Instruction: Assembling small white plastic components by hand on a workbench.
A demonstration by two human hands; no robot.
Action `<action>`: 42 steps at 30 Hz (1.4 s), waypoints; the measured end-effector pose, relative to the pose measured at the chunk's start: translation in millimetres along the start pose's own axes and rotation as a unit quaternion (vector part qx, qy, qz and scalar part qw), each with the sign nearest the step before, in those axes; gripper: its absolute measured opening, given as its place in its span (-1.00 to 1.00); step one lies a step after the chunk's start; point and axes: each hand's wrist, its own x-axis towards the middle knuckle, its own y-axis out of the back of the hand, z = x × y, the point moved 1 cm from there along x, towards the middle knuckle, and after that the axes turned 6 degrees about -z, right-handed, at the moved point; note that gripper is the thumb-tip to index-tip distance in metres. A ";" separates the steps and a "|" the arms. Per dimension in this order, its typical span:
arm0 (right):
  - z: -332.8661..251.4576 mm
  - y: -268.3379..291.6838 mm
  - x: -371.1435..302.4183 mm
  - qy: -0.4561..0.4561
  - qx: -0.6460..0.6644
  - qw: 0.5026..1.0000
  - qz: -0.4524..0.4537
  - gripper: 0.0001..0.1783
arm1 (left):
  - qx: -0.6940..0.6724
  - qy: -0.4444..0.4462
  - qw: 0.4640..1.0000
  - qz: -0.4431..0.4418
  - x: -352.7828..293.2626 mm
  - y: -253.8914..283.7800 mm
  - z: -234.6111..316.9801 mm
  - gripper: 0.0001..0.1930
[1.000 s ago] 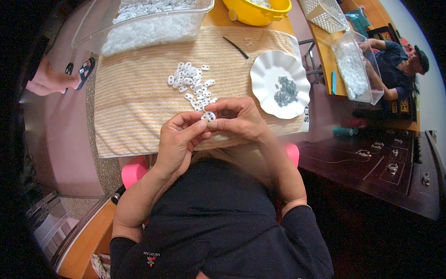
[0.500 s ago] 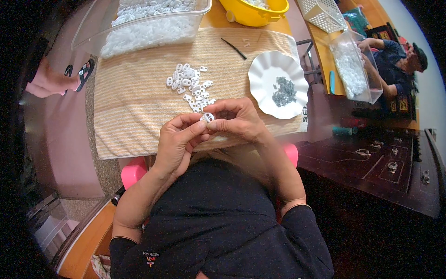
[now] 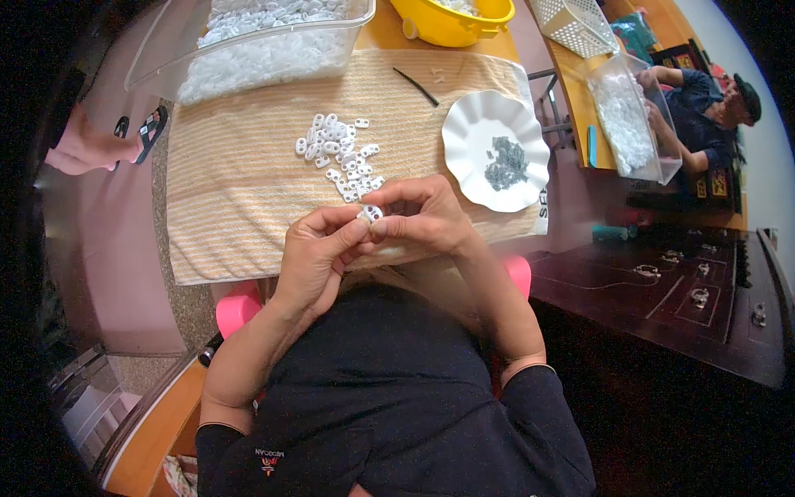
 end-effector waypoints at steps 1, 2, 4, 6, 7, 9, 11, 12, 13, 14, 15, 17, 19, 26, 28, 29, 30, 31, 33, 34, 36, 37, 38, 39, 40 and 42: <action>-0.6 -1.3 -0.3 -0.001 0.009 1.000 0.001 -0.65 | 0.004 0.000 1.000 0.000 0.0 0.0 -0.2 -0.84; -1.1 -2.0 -0.9 -0.002 0.019 1.000 0.003 -0.65 | 0.004 0.001 1.000 -0.001 0.0 -0.1 -0.5 -0.84; -1.4 -2.2 -2.1 -0.009 0.028 1.000 0.003 -0.65 | 0.004 -0.002 1.000 -0.004 0.0 -0.4 -1.0 -0.84; -2.1 -2.3 -2.9 -0.015 0.037 0.999 0.003 -0.65 | 0.006 0.000 1.000 -0.011 0.2 0.1 -1.5 -0.85; -2.2 -2.5 -3.3 -0.017 0.040 0.999 0.004 -0.66 | 0.006 0.003 1.000 -0.017 0.4 0.2 -1.5 -0.85; -2.5 -2.2 -3.8 -0.018 0.042 0.999 0.006 -0.66 | 0.001 0.005 1.000 -0.029 0.7 -0.5 -0.7 -0.86; -3.3 -1.4 -3.6 -0.010 0.029 1.000 -0.003 -0.67 | -0.005 0.007 0.999 -0.039 1.2 -1.5 0.6 -0.86; -4.8 -2.2 -3.5 -0.009 0.029 1.000 -0.003 -0.67 | -0.002 0.007 0.999 -0.049 1.6 -2.0 1.5 -0.87; -6.9 -3.7 -3.1 -0.012 0.017 1.000 0.001 -0.67 | 0.001 0.007 0.998 -0.059 1.8 -2.4 2.3 -0.88; -8.1 -4.5 -2.7 -0.016 0.004 1.000 0.005 -0.68 | 0.001 0.006 0.998 -0.059 1.7 -3.0 3.2 -0.88; -8.3 -4.3 -2.2 -0.016 0.004 1.000 0.005 -0.68 | -0.006 0.014 0.998 -0.058 1.4 -3.6 4.3 -0.89; -9.2 -3.4 -1.5 0.018 -0.052 0.998 -0.001 -0.69 | -0.013 0.021 0.998 -0.057 1.9 -3.4 4.7 -0.89; -8.7 -4.0 -1.2 0.025 -0.052 0.998 0.000 -0.70 | -0.018 0.023 0.996 -0.080 2.7 -1.8 4.7 -0.90; -13.9 -7.7 -0.8 0.047 -0.066 0.997 -0.004 -0.66 | -0.015 0.027 0.993 -0.114 0.4 -2.1 5.2 -0.89; -14.7 -6.9 -2.1 0.052 -0.071 0.996 -0.017 -0.68 | -0.037 0.020 0.991 -0.125 -1.0 -3.8 4.1 -0.91; -15.2 -6.8 -2.7 0.056 -0.077 0.995 -0.031 -0.70 | -0.037 0.021 0.991 -0.125 -1.5 -4.5 4.2 -0.91; -16.6 -7.9 -3.0 0.056 -0.077 0.995 -0.030 -0.70 | -0.036 0.021 0.991 -0.125 -2.1 -5.2 4.3 -0.91; -19.0 -9.7 -2.7 0.057 -0.078 0.995 -0.028 -0.70 | -0.035 0.021 0.991 -0.125 -2.6 -5.8 4.4 -0.91; -20.2 -10.0 -2.6 0.059 -0.078 0.995 -0.027 -0.70 | -0.026 0.020 0.992 -0.125 -2.8 -4.9 2.8 -0.91; -20.8 -9.0 -2.1 0.074 -0.098 0.992 -0.039 -0.69 | -0.017 0.019 0.992 -0.127 -2.7 -4.7 2.4 -0.90; -21.3 -9.1 -2.6 0.088 -0.118 0.988 -0.051 -0.67 | -0.018 0.020 0.991 -0.129 -3.3 -5.1 2.1 -0.90; -22.1 -11.1 -3.9 0.081 -0.116 0.989 -0.047 -0.67 | -0.017 0.020 0.991 -0.134 -4.3 -6.6 2.2 -0.90; -22.9 -12.6 -4.8 0.073 -0.113 0.990 -0.042 -0.66 | -0.015 0.020 0.990 -0.136 -5.0 -7.9 2.3 -0.90; -23.2 -13.3 -5.3 0.076 -0.115 0.990 -0.041 -0.66 | -0.013 0.024 0.991 -0.130 -5.6 -9.1 2.4 -0.89; -23.0 -12.7 -4.7 0.079 -0.118 0.989 -0.040 -0.66 | -0.012 0.028 0.992 -0.126 -4.3 -9.8 2.9 -0.89; -25.0 -13.0 -3.9 0.085 -0.126 0.988 -0.035 -0.65 | -0.011 0.028 0.991 -0.134 -2.1 -8.0 4.6 -0.89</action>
